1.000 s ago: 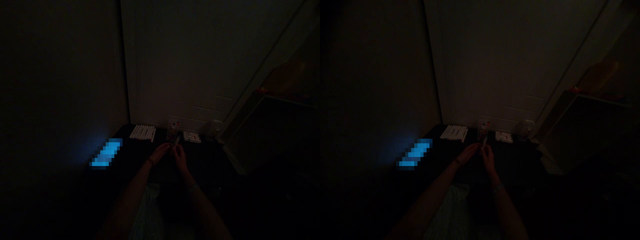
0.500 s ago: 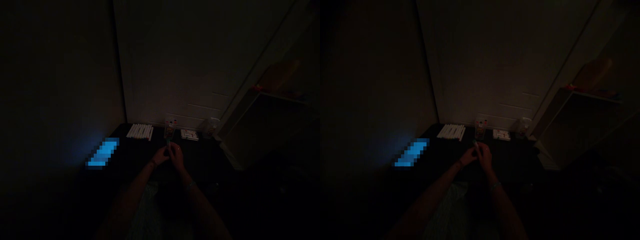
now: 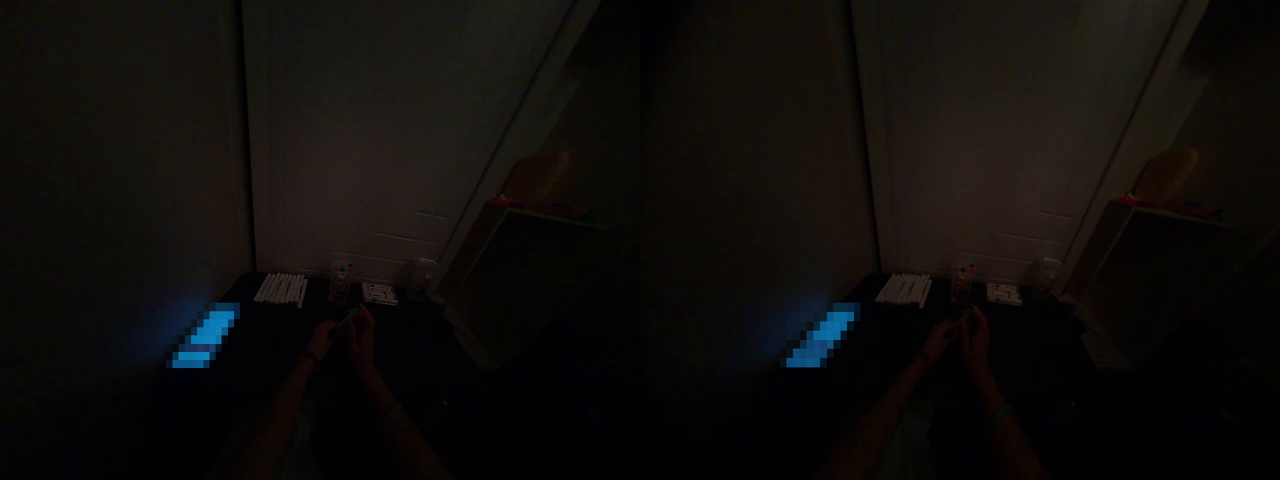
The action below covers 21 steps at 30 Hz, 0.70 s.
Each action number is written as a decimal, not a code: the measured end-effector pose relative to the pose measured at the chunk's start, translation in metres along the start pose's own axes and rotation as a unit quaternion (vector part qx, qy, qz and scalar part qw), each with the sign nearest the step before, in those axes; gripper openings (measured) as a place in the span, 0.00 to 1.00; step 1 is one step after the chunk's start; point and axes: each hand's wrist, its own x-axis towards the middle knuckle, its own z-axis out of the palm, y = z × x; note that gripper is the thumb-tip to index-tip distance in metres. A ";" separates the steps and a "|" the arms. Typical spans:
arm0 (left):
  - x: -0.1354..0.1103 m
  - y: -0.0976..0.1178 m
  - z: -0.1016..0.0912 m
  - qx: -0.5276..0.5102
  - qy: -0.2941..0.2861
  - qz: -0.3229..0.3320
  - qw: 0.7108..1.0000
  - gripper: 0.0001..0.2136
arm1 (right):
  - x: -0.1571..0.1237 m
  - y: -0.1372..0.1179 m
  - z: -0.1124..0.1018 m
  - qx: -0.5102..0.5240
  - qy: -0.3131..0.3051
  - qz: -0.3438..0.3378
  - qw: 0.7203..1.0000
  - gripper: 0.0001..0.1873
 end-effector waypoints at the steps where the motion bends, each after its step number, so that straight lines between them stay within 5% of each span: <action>1: 0.000 0.000 0.001 0.002 0.000 0.000 1.000 0.10 | 0.007 -0.005 -0.005 -0.008 -0.011 -0.015 1.000 0.22; 7: -0.001 0.003 -0.002 0.005 0.028 -0.006 1.000 0.13 | 0.051 -0.030 -0.042 -0.069 -0.168 -0.105 0.978 0.16; 14: 0.001 0.012 -0.006 -0.014 0.053 -0.011 0.998 0.16 | 0.072 -0.027 -0.061 -0.061 -0.218 -0.102 0.969 0.13; 21: 0.001 0.009 -0.004 -0.024 0.095 -0.052 0.994 0.29 | 0.156 -0.060 -0.084 -0.082 -0.038 -0.137 0.987 0.16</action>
